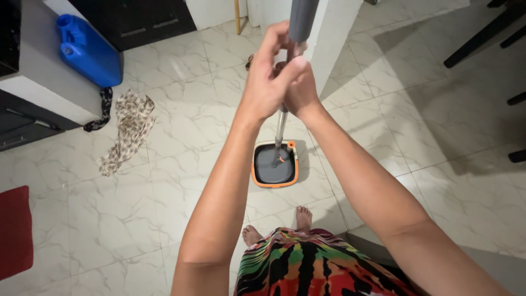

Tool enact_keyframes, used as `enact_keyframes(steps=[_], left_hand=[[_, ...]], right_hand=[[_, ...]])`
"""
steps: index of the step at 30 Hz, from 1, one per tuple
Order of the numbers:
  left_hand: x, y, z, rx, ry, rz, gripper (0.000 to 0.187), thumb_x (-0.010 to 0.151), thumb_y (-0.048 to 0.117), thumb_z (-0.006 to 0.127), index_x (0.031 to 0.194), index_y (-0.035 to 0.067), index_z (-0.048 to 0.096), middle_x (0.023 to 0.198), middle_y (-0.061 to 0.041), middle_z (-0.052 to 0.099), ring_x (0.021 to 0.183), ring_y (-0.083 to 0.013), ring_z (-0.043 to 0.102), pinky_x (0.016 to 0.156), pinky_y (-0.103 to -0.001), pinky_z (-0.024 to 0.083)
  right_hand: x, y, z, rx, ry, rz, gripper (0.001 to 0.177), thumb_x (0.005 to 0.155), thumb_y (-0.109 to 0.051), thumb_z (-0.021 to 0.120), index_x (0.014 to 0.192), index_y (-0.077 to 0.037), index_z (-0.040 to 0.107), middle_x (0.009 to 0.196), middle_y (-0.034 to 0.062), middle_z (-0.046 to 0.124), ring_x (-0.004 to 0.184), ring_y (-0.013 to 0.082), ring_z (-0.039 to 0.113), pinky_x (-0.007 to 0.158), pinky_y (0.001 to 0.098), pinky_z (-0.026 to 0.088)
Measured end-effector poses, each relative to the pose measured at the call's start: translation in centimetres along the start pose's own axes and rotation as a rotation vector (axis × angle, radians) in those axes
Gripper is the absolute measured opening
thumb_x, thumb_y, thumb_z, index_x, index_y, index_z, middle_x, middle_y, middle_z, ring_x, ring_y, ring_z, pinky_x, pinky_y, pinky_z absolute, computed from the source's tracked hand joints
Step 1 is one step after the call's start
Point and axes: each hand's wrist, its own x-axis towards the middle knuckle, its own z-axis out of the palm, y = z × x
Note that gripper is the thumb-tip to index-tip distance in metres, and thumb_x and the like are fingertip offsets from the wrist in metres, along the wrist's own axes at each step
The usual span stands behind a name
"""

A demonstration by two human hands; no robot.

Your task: Mop the tiled floor using a flat mop and a bucket.

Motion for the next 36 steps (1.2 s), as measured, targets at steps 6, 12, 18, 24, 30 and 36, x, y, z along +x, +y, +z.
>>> enact_keyframes(steps=[6, 12, 18, 24, 30, 36], left_hand=[[-2.1, -4.5, -1.6, -0.191, 0.015, -0.017, 0.052, 0.096, 0.018, 0.061, 0.146, 0.008, 0.054, 0.133, -0.006, 0.063, 0.119, -0.0152, 0.058, 0.107, -0.031, 0.047], [-5.6, -14.6, -0.8, -0.379, 0.096, -0.356, 0.071, 0.075, -0.004, 0.055, 0.144, 0.010, 0.051, 0.107, -0.001, 0.059, 0.090, -0.0133, 0.054, 0.073, -0.030, 0.044], [-7.1, -17.0, 0.7, -0.049, 0.062, -0.329, 0.023, 0.087, 0.002, 0.068, 0.110, 0.003, 0.064, 0.094, 0.001, 0.064, 0.085, -0.0094, 0.057, 0.078, -0.027, 0.050], [-8.1, -18.1, 1.0, 0.060, 0.088, -0.460, 0.015, 0.092, 0.012, 0.072, 0.101, 0.002, 0.067, 0.079, 0.002, 0.060, 0.074, -0.0102, 0.051, 0.070, -0.030, 0.046], [-8.2, -20.0, 1.3, 0.147, 0.151, -0.606, 0.017, 0.088, 0.015, 0.071, 0.081, -0.001, 0.070, 0.073, -0.004, 0.069, 0.065, -0.0128, 0.058, 0.062, -0.031, 0.047], [-7.3, -17.1, 1.0, 0.189, 0.099, -0.632, 0.020, 0.087, 0.019, 0.071, 0.078, 0.001, 0.069, 0.071, -0.004, 0.069, 0.065, -0.0122, 0.061, 0.061, -0.030, 0.048]], right_hand=[[0.6, -1.2, -0.1, 0.169, -0.007, 0.067, 0.037, 0.094, -0.010, 0.064, 0.060, -0.006, 0.052, 0.057, -0.0019, 0.051, 0.050, 0.0083, 0.043, 0.045, 0.0277, 0.031], [1.2, -2.5, 0.4, 0.240, -0.029, 0.119, 0.046, 0.093, -0.012, 0.070, 0.054, -0.009, 0.045, 0.050, -0.0018, 0.047, 0.042, 0.0078, 0.039, 0.040, 0.0285, 0.029], [1.4, -2.8, 0.4, 0.187, -0.022, 0.128, 0.047, 0.092, -0.014, 0.071, 0.054, -0.010, 0.044, 0.050, -0.0025, 0.045, 0.042, 0.0072, 0.038, 0.040, 0.0275, 0.028], [1.1, -3.7, 0.5, 0.099, 0.001, 0.159, 0.045, 0.091, -0.016, 0.071, 0.052, -0.011, 0.050, 0.048, -0.0029, 0.047, 0.041, 0.0070, 0.040, 0.040, 0.0269, 0.032], [0.4, -3.6, 0.5, 0.195, -0.061, 0.201, 0.042, 0.093, -0.021, 0.075, 0.062, -0.010, 0.049, 0.054, -0.0031, 0.050, 0.047, 0.0069, 0.042, 0.045, 0.0264, 0.034], [-0.4, -2.0, -1.1, 0.010, -0.211, -0.033, 0.021, 0.086, -0.016, 0.080, 0.083, -0.010, 0.060, 0.074, -0.0061, 0.059, 0.068, 0.0039, 0.053, 0.060, 0.0247, 0.045]])
